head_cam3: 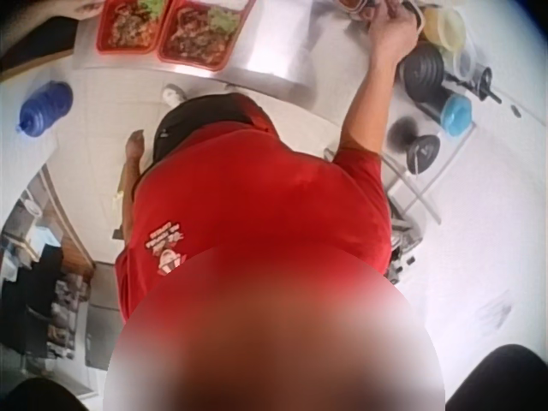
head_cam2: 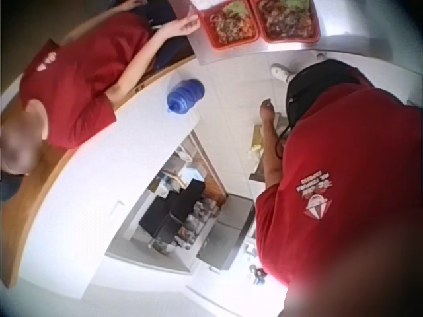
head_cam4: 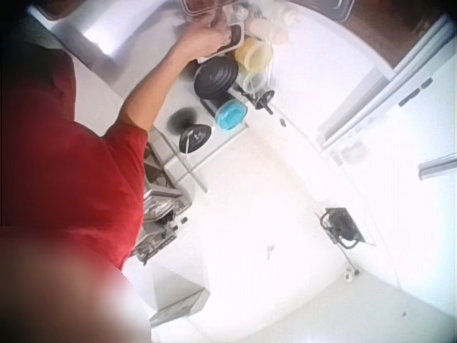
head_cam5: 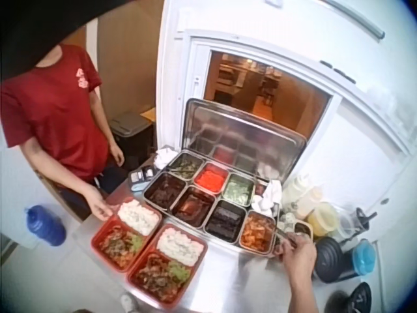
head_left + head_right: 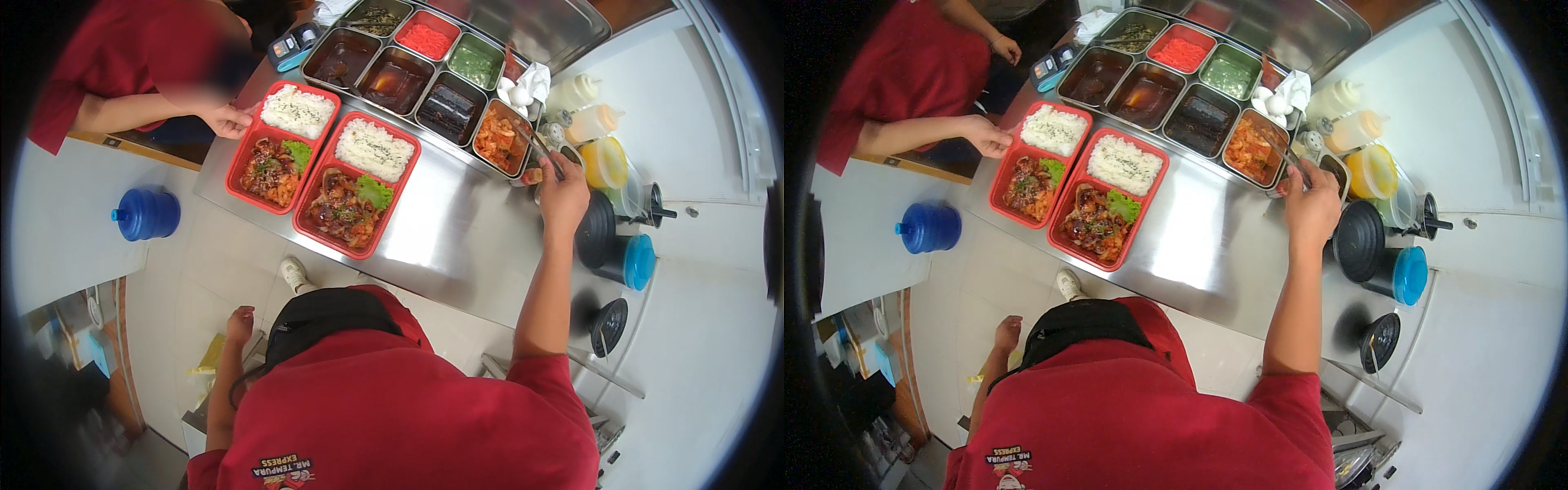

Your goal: The person assembles bento boxes by adding rice, cooked meat, lettuce, and various sauces and garnishes from stainless steel containers using tongs and a spoon. The person places lids on the completed boxes and hands them to a coworker.

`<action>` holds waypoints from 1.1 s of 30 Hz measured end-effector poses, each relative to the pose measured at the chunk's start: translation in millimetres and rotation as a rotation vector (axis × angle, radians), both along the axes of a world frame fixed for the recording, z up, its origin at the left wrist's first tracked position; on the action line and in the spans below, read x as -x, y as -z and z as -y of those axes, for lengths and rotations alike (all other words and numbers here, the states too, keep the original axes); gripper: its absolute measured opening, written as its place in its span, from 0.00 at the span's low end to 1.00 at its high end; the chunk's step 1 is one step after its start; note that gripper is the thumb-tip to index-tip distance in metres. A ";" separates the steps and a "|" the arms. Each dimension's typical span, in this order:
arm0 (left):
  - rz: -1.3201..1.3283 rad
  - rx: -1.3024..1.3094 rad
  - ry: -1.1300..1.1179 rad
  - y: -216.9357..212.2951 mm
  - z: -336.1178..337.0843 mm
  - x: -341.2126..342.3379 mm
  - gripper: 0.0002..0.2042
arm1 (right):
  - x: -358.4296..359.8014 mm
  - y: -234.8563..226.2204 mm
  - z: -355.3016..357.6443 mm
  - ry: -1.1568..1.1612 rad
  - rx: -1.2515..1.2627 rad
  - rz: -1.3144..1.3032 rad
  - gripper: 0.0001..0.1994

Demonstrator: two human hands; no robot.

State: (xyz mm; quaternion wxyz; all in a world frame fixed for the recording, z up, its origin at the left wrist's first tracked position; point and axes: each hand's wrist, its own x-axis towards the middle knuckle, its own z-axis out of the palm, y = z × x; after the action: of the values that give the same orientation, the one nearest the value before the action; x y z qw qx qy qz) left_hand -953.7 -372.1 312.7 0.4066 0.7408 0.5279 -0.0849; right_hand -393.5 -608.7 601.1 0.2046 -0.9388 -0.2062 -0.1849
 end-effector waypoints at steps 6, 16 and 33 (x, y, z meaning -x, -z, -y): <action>-0.047 -0.049 0.077 6.3 6.6 10.8 0.10 | 4.2 6.1 -20.8 0.094 0.381 -0.221 0.11; -0.054 -0.025 -0.054 8.1 17.6 20.9 0.10 | 20.4 -27.5 -26.3 -0.059 0.306 0.080 0.09; -0.021 -0.002 -0.121 16.9 36.2 27.2 0.10 | 176.0 17.5 -181.6 -0.807 0.153 -0.252 0.05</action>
State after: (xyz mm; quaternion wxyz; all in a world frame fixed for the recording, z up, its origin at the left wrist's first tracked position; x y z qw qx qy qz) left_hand -980.9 -408.3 295.7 0.4047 0.7072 0.5759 -0.0674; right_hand -569.5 -427.1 583.6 0.2140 -0.8107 -0.5434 0.0420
